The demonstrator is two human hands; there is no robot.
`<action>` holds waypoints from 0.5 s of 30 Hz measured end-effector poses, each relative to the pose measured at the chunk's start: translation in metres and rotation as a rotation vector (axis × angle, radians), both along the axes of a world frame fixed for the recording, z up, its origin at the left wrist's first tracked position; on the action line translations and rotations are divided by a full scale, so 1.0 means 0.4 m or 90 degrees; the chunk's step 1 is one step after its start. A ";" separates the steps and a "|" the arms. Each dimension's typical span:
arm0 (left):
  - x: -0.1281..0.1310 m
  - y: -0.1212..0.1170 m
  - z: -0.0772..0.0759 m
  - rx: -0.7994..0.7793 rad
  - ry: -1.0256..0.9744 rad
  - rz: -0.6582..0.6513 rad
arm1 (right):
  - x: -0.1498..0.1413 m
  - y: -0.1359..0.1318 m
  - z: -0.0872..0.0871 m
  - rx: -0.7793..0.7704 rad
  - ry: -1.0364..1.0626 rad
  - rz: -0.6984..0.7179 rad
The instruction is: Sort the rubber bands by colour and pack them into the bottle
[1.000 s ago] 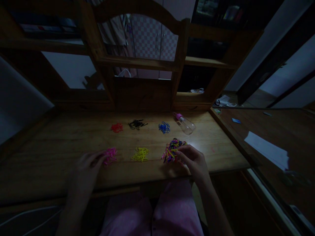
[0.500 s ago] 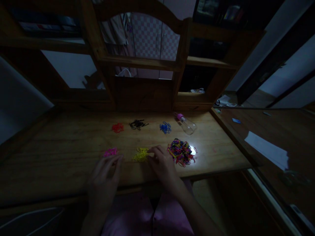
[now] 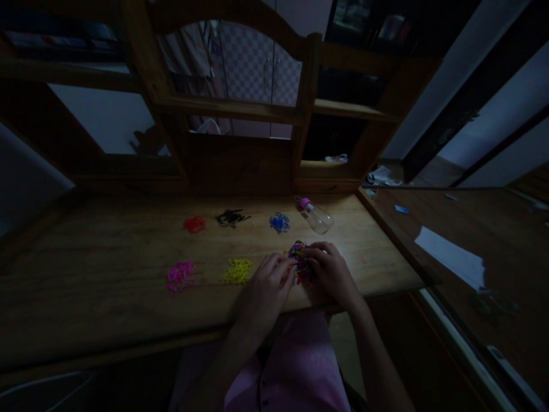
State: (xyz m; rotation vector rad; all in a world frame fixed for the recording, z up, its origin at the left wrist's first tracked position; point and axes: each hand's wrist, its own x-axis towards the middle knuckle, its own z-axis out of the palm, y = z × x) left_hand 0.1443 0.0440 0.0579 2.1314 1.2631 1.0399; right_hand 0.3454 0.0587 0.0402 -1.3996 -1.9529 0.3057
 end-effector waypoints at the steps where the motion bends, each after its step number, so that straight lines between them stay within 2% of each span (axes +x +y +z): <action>1: 0.009 0.000 0.000 0.002 -0.003 -0.003 | -0.005 0.005 -0.004 0.005 -0.005 0.013; 7: -0.007 -0.004 -0.022 -0.005 -0.031 0.024 | -0.011 0.014 -0.001 0.023 0.021 0.006; 15: -0.037 0.014 -0.041 -0.026 -0.060 0.073 | -0.008 -0.005 0.040 -0.039 0.234 -0.061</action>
